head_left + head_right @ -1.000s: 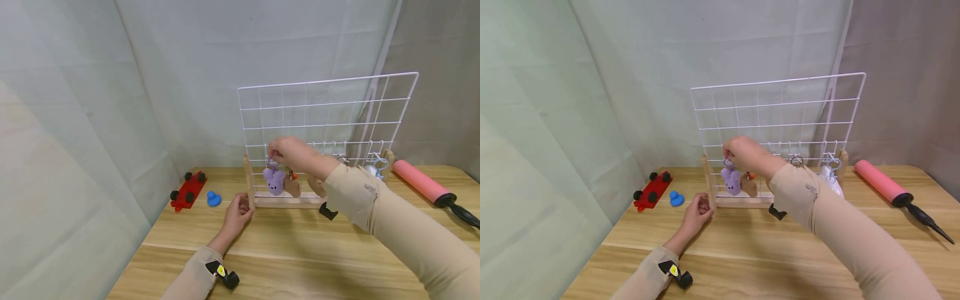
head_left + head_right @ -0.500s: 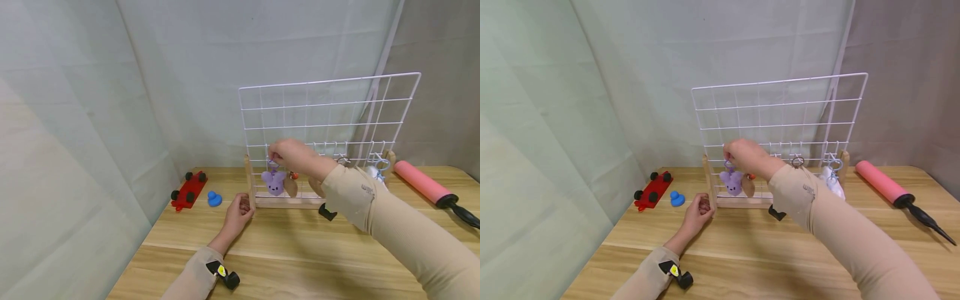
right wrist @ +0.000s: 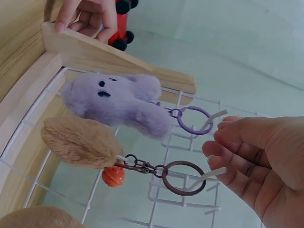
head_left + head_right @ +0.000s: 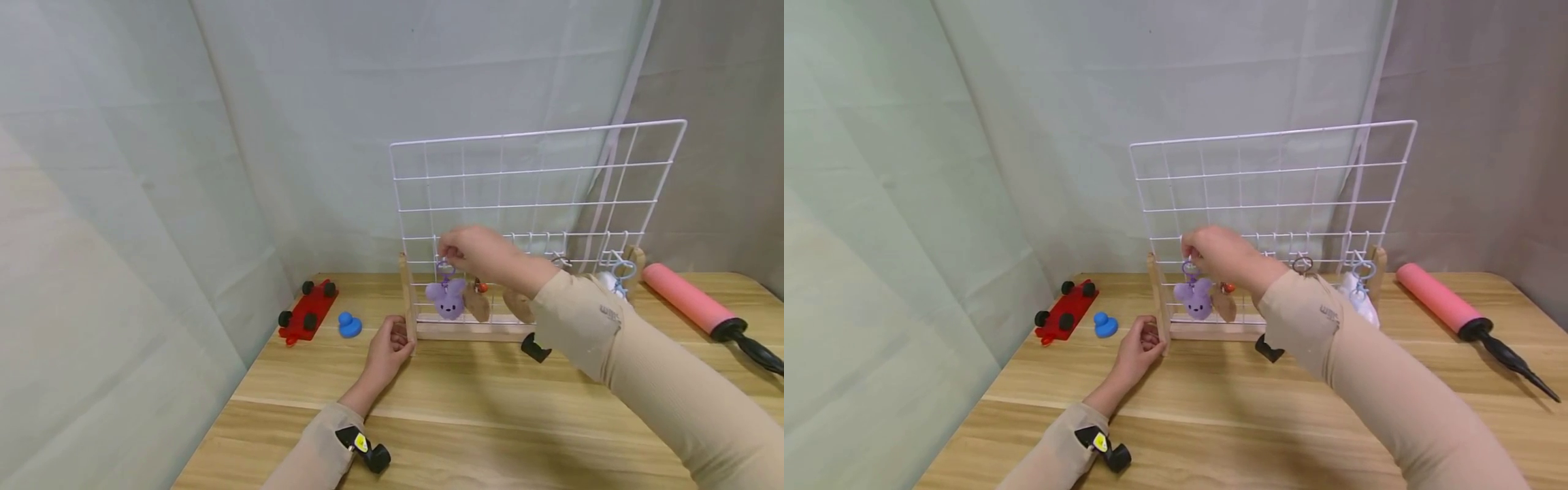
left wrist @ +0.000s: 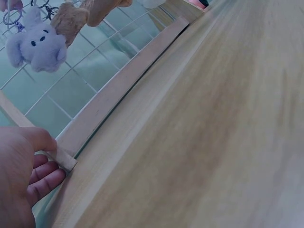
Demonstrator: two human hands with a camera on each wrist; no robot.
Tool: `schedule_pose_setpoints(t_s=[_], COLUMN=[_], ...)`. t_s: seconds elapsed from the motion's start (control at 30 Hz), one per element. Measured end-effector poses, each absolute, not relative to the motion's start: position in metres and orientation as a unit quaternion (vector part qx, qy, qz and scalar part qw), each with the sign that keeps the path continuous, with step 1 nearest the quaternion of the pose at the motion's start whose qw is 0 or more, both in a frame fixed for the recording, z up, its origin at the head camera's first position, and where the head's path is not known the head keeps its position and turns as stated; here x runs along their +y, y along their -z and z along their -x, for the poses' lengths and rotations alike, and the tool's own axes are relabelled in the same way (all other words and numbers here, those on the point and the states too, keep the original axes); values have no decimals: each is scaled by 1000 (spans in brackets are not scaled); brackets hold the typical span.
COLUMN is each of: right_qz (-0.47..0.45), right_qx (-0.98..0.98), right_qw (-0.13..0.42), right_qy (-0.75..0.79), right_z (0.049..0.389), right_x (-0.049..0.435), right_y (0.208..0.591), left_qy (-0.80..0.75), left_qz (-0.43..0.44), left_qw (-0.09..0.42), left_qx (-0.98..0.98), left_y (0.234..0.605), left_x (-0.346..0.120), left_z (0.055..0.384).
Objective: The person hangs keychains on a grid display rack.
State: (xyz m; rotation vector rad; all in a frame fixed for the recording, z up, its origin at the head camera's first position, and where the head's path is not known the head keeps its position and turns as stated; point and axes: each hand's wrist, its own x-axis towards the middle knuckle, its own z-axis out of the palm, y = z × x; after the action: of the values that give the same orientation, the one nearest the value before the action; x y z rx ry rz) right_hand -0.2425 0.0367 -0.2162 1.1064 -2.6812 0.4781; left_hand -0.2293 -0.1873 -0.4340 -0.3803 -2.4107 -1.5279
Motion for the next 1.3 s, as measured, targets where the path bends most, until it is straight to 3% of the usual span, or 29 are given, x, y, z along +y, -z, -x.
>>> schedule_pose_setpoints(t_s=[0.37, 0.63, 0.87, 1.03, 1.3], right_qz=[-397, -404, -378, -374, -405], right_qx=[-886, -874, -881, -880, -851], right_qw=[146, 167, 165, 170, 244], right_qy=[-189, -212, -233, -241, -228], right_z=[228, 217, 207, 199, 184], right_x=[49, 57, 70, 79, 96], right_y=[207, 214, 221, 230, 251], left_qy=[525, 527, 514, 451, 297], left_qz=[127, 115, 115, 166, 251], left_qw=[129, 157, 234, 312, 405], left_qx=[-831, -827, -817, -819, -827], left_y=[435, 431, 417, 406, 390], left_x=[-189, -194, -198, -197, -196], left_z=[231, 232, 228, 223, 217])
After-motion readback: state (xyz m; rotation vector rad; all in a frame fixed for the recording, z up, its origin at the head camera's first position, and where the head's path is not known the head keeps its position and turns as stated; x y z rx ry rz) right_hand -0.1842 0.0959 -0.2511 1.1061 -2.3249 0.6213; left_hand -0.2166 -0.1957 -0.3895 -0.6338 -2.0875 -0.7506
